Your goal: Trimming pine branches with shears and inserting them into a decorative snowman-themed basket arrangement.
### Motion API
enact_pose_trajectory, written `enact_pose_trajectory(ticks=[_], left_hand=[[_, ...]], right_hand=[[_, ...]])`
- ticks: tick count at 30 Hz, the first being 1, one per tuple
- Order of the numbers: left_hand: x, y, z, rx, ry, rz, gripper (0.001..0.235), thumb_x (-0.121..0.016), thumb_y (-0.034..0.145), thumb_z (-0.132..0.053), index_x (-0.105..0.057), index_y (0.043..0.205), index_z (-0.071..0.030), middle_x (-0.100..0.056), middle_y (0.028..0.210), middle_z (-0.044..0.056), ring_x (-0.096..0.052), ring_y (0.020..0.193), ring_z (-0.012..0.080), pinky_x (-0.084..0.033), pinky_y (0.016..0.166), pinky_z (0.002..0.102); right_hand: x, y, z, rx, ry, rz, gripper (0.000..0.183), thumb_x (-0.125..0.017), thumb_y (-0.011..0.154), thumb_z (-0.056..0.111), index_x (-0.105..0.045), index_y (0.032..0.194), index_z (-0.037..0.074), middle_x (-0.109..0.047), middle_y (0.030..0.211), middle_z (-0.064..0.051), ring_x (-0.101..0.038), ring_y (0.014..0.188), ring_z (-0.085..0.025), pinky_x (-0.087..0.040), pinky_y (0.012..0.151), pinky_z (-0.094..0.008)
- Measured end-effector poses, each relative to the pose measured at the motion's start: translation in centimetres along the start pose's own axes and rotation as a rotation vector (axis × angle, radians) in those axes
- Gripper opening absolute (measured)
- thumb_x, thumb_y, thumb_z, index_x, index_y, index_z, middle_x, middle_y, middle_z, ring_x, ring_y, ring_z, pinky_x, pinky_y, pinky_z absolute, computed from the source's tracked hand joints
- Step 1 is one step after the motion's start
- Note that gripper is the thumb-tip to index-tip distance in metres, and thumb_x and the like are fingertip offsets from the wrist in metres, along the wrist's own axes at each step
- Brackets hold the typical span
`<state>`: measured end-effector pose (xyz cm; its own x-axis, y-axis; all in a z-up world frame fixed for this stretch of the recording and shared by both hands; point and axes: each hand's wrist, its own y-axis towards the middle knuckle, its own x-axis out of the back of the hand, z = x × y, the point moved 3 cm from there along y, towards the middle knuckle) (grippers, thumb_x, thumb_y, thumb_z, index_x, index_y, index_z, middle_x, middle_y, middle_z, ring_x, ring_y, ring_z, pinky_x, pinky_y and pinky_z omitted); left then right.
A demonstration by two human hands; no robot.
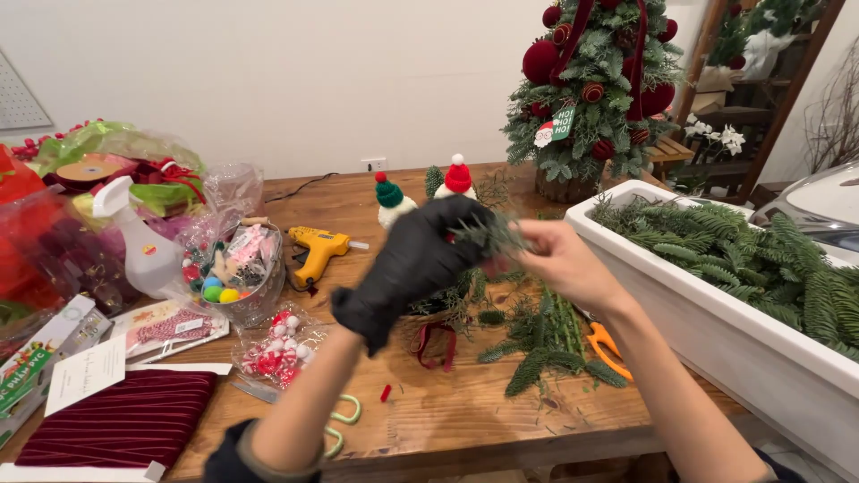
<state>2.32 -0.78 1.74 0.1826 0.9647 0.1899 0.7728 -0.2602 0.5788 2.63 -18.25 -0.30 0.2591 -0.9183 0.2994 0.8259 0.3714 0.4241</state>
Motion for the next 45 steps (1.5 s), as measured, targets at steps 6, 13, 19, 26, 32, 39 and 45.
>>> enact_pose_trajectory(ticks=[6,13,19,26,32,39,45], left_hand=[[8.0,5.8,1.9,-0.053,0.38,-0.103,0.028,-0.086,0.074,-0.015,-0.075,0.1,-0.017,-0.077,0.093,0.002,-0.073,0.096,0.0185,-0.053,0.093,0.032],[7.5,8.0,2.9,0.071,0.767,-0.003,0.028,-0.087,0.067,-0.035,-0.076,0.093,-0.031,-0.075,0.085,-0.009,-0.074,0.094,0.0197,-0.053,0.093,0.032],[2.1,12.0,4.0,0.012,0.705,0.103,0.027,-0.09,0.063,-0.033,-0.077,0.086,-0.026,-0.075,0.075,-0.004,-0.075,0.084,0.0302,-0.055,0.085,0.039],[-2.4,14.0,7.1,-0.067,0.887,0.179,0.029,-0.088,0.06,-0.048,-0.075,0.08,-0.031,-0.074,0.072,-0.012,-0.074,0.081,0.0223,-0.057,0.079,0.032],[-4.2,14.2,7.6,-0.005,0.976,0.294,0.027,-0.085,0.06,-0.046,-0.078,0.079,-0.029,-0.076,0.074,-0.005,-0.074,0.083,0.0293,-0.057,0.078,0.038],[-4.4,13.4,9.0,0.0,0.998,0.302,0.025,-0.084,0.061,-0.046,-0.077,0.079,-0.029,-0.075,0.073,-0.006,-0.074,0.083,0.0288,-0.057,0.078,0.038],[-5.5,12.5,10.4,0.01,1.018,0.311,0.024,-0.084,0.062,-0.046,-0.077,0.078,-0.03,-0.075,0.072,-0.006,-0.074,0.082,0.0284,-0.057,0.079,0.037]], right_hand=[[2.1,2.5,-5.4,-0.073,0.013,-0.23,0.021,-0.058,0.1,0.009,-0.07,0.115,0.0,-0.074,0.093,-0.016,-0.069,0.084,-0.023,-0.053,0.08,-0.034],[1.7,3.0,-9.4,0.032,0.055,-0.327,0.023,-0.062,0.098,0.01,-0.07,0.118,0.003,-0.075,0.094,-0.014,-0.071,0.081,-0.019,-0.055,0.072,-0.029],[1.9,4.0,-6.5,0.259,0.198,-0.303,0.029,-0.064,0.098,0.011,-0.065,0.124,-0.001,-0.073,0.096,-0.019,-0.071,0.085,-0.023,-0.056,0.072,-0.03],[1.7,3.0,-9.6,0.192,0.393,-0.363,0.023,-0.069,0.094,0.01,-0.069,0.115,0.001,-0.074,0.097,-0.017,-0.07,0.081,-0.021,-0.056,0.071,-0.027],[1.8,3.4,-15.1,0.136,0.448,-0.467,0.015,-0.072,0.092,0.007,-0.072,0.106,0.001,-0.072,0.087,-0.01,-0.067,0.071,-0.013,-0.056,0.066,-0.023],[1.1,3.6,-16.6,0.011,0.627,-0.504,0.017,-0.07,0.094,0.009,-0.071,0.109,0.001,-0.074,0.096,-0.016,-0.071,0.077,-0.019,-0.056,0.065,-0.024],[-0.4,3.5,-18.9,-0.085,0.622,-0.515,0.016,-0.071,0.094,0.01,-0.069,0.107,0.003,-0.075,0.095,-0.014,-0.07,0.075,-0.017,-0.054,0.066,-0.023]])
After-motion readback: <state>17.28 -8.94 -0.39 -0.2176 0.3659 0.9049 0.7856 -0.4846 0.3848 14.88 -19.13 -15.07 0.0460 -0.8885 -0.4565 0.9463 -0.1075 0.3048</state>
